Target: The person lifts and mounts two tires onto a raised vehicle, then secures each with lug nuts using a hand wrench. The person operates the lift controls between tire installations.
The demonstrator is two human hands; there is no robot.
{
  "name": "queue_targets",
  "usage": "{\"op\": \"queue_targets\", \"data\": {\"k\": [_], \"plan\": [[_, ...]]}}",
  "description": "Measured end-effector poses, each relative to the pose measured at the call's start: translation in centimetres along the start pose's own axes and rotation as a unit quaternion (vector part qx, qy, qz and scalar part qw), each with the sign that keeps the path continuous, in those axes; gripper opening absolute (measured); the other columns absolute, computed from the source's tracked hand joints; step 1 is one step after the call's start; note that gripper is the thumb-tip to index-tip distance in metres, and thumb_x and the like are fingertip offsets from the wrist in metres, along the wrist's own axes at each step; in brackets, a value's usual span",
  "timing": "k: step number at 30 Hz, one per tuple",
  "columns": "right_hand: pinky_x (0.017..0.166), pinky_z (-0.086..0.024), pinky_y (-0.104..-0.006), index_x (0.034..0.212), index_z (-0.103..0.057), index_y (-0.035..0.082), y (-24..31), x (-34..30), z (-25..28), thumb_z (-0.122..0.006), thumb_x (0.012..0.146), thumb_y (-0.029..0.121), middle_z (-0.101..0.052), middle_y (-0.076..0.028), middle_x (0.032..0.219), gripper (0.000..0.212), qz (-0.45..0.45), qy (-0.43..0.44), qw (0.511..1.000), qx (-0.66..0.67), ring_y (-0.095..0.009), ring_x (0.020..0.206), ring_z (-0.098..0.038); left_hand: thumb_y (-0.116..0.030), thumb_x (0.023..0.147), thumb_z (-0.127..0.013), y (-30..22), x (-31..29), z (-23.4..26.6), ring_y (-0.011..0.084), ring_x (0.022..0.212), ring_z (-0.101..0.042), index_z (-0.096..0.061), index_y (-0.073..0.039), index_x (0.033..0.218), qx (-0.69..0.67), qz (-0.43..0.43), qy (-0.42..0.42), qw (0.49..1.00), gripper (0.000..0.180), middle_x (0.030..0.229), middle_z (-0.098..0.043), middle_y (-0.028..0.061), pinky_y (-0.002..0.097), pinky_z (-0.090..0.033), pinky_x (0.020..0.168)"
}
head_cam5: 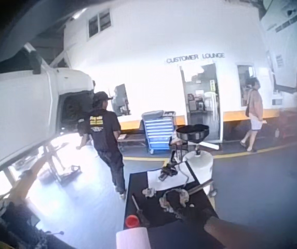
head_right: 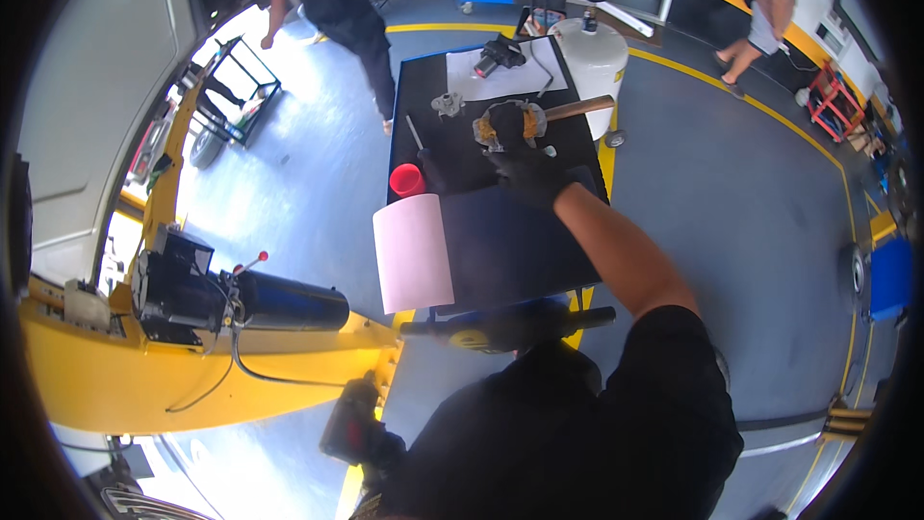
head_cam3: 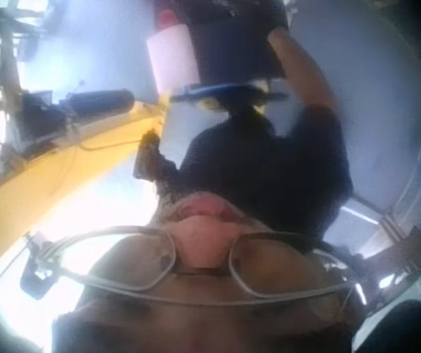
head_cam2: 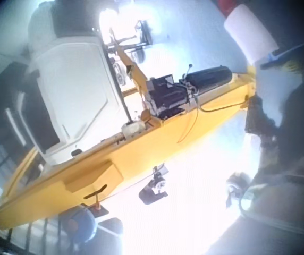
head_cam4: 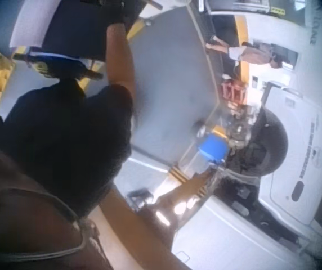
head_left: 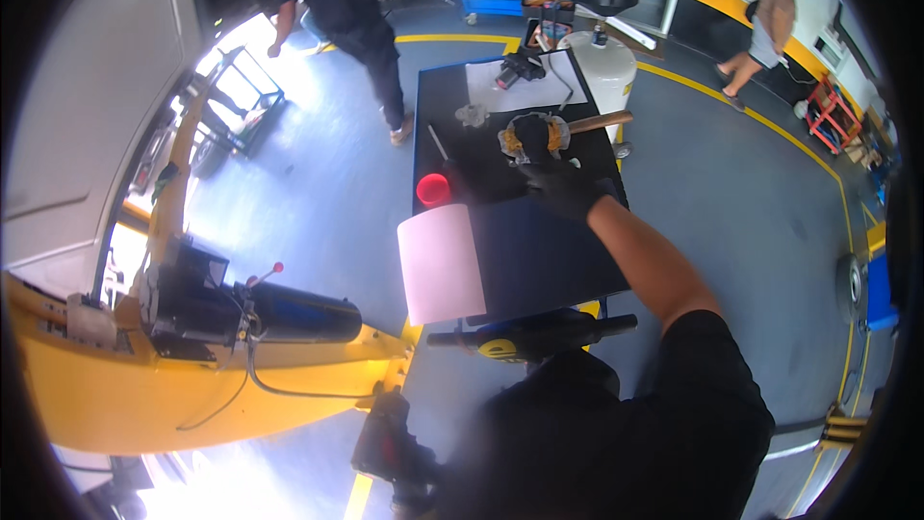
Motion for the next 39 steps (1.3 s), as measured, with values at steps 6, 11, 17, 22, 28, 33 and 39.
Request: {"op": "queue_targets", "data": {"k": [6, 11, 17, 22, 28, 33, 39], "plan": [[0.076, -0.052, -0.0472, 0.122, -0.060, 0.009, 0.7, 5.3, -8.6, -0.062, 0.085, 0.017, -0.063, -0.013, 0.112, 0.038, 0.034, 0.077, 0.996, -0.037, -0.030, 0.100, -0.064, -0.048, 0.081, -0.070, -3.1, -2.1, -2.1, 0.0216, 0.075, -0.055, -0.060, -0.007, 0.088, -0.011, -0.026, -0.002, 1.000, 0.043, 0.083, -0.059, 0.0074, 0.0369, -0.045, 0.065], [0.088, -0.052, -0.0442, 0.121, -0.063, 0.008, 6.7, 1.5, 3.0, -0.064, 0.088, 0.016, -0.064, -0.013, 0.115, 0.033, 0.046, -0.139, 0.989, -0.016, -0.031, 0.106, -0.063, -0.047, 0.080, -0.071, -4.8, -3.4, -2.6, 0.0210, 0.075, -0.054, -0.059, -0.008, 0.088, -0.026, -0.056, 0.035, 0.997, 0.042, 0.084, -0.058, 0.0069, 0.0366, -0.044, 0.065], [0.094, -0.050, -0.0427, 0.118, -0.064, 0.005, 14.8, -14.4, 10.1, -0.070, 0.086, 0.012, -0.067, -0.013, 0.111, 0.033, -0.009, -0.094, 0.994, 0.049, -0.032, 0.107, -0.063, -0.046, 0.080, -0.072, -8.7, -1.4, -6.1, 0.0203, 0.076, -0.053, -0.058, -0.009, 0.087, -0.047, -0.107, 0.170, 0.979, 0.041, 0.086, -0.057, 0.0062, 0.0362, -0.043, 0.064], [0.093, -0.051, -0.0403, 0.114, -0.066, 0.003, 18.3, -18.6, 12.1, -0.072, 0.082, 0.009, -0.066, -0.016, 0.116, 0.033, -0.145, 0.085, 0.964, 0.208, -0.029, 0.105, -0.066, -0.046, 0.079, -0.073, -13.0, 1.6, -14.9, 0.0197, 0.076, -0.052, -0.057, -0.010, 0.087, -0.105, -0.143, 0.360, 0.916, 0.040, 0.087, -0.056, 0.0057, 0.0359, -0.043, 0.064], [0.097, -0.049, -0.0376, 0.135, -0.052, 0.004, 16.6, -18.9, 14.2, -0.070, 0.087, 0.018, -0.057, -0.018, 0.132, 0.054, -0.196, 0.119, 0.899, 0.373, -0.029, 0.115, -0.062, -0.045, 0.078, -0.074, -17.2, 0.5, -26.7, 0.0190, 0.076, -0.050, -0.056, -0.011, 0.086, -0.185, -0.160, 0.484, 0.840, 0.039, 0.088, -0.055, 0.0050, 0.0356, -0.042, 0.063], [0.100, -0.047, -0.0381, 0.147, -0.039, 0.005, 10.1, -22.9, 13.4, -0.075, 0.084, 0.021, -0.056, -0.018, 0.135, 0.074, -0.281, 0.216, 0.791, 0.498, -0.030, 0.119, -0.060, -0.044, 0.077, -0.074, -17.4, 1.6, -37.9, 0.0184, 0.076, -0.049, -0.055, -0.012, 0.086, -0.258, -0.147, 0.510, 0.807, 0.038, 0.089, -0.055, 0.0045, 0.0353, -0.041, 0.063], [0.094, -0.050, -0.0377, 0.134, -0.051, 0.002, -3.0, -25.9, 17.3, -0.076, 0.084, 0.023, -0.063, -0.016, 0.124, 0.059, -0.279, 0.078, 0.766, 0.573, -0.030, 0.110, -0.064, -0.041, 0.073, -0.080, -17.3, 5.7, -52.0, 0.0198, 0.071, -0.047, -0.055, -0.011, 0.088, -0.455, -0.089, 0.375, 0.803, 0.042, 0.091, -0.054, 0.0043, 0.0330, -0.042, 0.059]]}}
Point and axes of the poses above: each hand's wrist, its own x-axis towards the middle knuckle, its own z-axis out of the back of the hand, y = z × x, the point moved 10 cm from there along x, towards the middle knuckle
